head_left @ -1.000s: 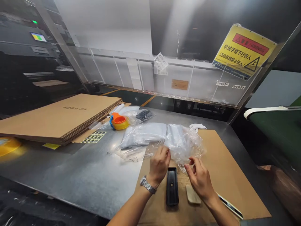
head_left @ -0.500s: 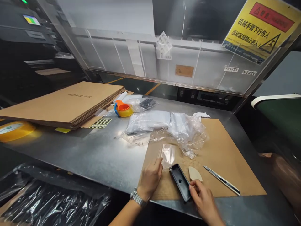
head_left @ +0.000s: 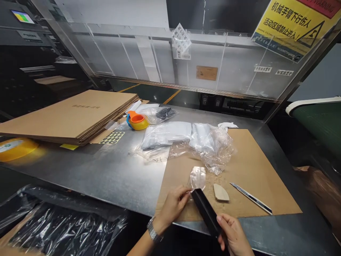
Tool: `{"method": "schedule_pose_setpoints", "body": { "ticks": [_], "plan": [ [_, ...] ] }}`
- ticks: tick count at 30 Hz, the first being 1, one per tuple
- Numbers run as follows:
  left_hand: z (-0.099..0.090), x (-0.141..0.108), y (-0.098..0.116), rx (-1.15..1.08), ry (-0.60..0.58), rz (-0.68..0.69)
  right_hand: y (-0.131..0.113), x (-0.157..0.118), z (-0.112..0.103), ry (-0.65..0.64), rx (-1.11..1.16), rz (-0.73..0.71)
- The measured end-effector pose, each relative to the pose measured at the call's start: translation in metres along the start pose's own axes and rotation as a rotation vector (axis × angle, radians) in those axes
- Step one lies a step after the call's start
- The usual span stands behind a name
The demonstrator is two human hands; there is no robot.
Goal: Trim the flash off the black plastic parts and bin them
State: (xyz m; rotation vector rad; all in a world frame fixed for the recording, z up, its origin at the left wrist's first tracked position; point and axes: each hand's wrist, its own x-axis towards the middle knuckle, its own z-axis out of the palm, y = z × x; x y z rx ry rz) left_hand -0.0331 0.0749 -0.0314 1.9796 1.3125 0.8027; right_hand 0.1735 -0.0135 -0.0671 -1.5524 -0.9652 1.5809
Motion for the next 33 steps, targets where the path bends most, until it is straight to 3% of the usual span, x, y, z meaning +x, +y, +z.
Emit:
{"method": "schedule_pose_setpoints", "body": {
  "ticks": [4,9,25,30,33],
  "plan": [
    [0.009,-0.008,-0.001,-0.06,0.025,-0.032,0.004,0.0,0.002,0.07,-0.044,-0.015],
    [0.024,-0.014,-0.003,-0.069,0.115,-0.095,0.001,-0.006,0.007,0.142,-0.193,-0.144],
    [0.023,-0.008,-0.001,-0.045,0.11,-0.114,-0.017,-0.005,0.003,0.008,-0.095,-0.039],
    [0.022,-0.009,-0.001,0.007,0.118,-0.061,-0.025,-0.011,0.004,-0.008,-0.162,-0.125],
    [0.022,-0.015,-0.001,0.057,0.105,0.029,-0.034,-0.012,0.004,0.005,-0.432,-0.287]
  ]
}}
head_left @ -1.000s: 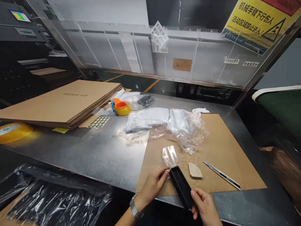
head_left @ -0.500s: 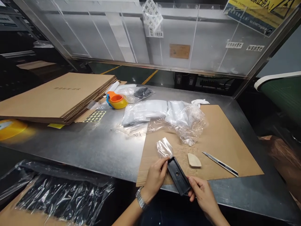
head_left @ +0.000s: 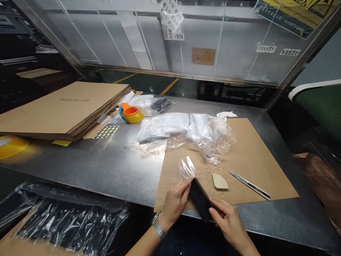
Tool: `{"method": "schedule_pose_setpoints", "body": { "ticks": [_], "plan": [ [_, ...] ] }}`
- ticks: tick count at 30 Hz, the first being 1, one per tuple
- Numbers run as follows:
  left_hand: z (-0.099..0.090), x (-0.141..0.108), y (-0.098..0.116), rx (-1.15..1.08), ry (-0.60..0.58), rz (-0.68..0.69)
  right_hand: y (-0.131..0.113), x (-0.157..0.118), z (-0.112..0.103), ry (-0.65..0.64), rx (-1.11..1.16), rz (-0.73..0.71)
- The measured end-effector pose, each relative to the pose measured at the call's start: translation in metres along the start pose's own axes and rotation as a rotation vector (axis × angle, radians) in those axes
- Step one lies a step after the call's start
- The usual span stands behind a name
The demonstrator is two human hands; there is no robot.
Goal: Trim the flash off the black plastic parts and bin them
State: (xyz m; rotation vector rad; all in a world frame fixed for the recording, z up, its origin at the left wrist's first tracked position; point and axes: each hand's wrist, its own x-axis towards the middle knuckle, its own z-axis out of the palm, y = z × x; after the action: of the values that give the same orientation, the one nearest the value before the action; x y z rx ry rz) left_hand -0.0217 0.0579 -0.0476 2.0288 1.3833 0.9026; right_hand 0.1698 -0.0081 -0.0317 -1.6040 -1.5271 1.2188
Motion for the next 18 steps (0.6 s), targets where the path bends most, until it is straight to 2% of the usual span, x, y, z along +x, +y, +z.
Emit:
{"method": "schedule_pose_setpoints", "body": {
  "ticks": [2,4,6,9,11,15,18],
  "plan": [
    [0.0,-0.005,0.0,0.038,0.0,0.068,-0.005,0.003,-0.002,0.005,-0.152,-0.085],
    [-0.001,-0.008,-0.002,0.083,0.016,0.116,-0.007,0.007,-0.001,0.008,-0.186,-0.105],
    [-0.002,-0.008,-0.004,0.131,0.072,0.117,-0.007,0.008,0.001,0.007,-0.231,-0.146],
    [-0.006,-0.005,-0.003,0.204,0.181,0.091,-0.006,0.008,0.003,0.006,-0.344,-0.285],
    [-0.008,-0.004,0.0,0.245,0.194,0.129,-0.007,0.009,0.003,0.012,-0.321,-0.324],
    [-0.009,-0.009,0.005,0.295,0.127,0.29,-0.012,0.022,0.003,0.039,-0.012,-0.099],
    [-0.008,-0.014,0.004,0.333,0.149,0.304,-0.01,0.036,0.012,0.044,0.127,0.052]
  ]
}}
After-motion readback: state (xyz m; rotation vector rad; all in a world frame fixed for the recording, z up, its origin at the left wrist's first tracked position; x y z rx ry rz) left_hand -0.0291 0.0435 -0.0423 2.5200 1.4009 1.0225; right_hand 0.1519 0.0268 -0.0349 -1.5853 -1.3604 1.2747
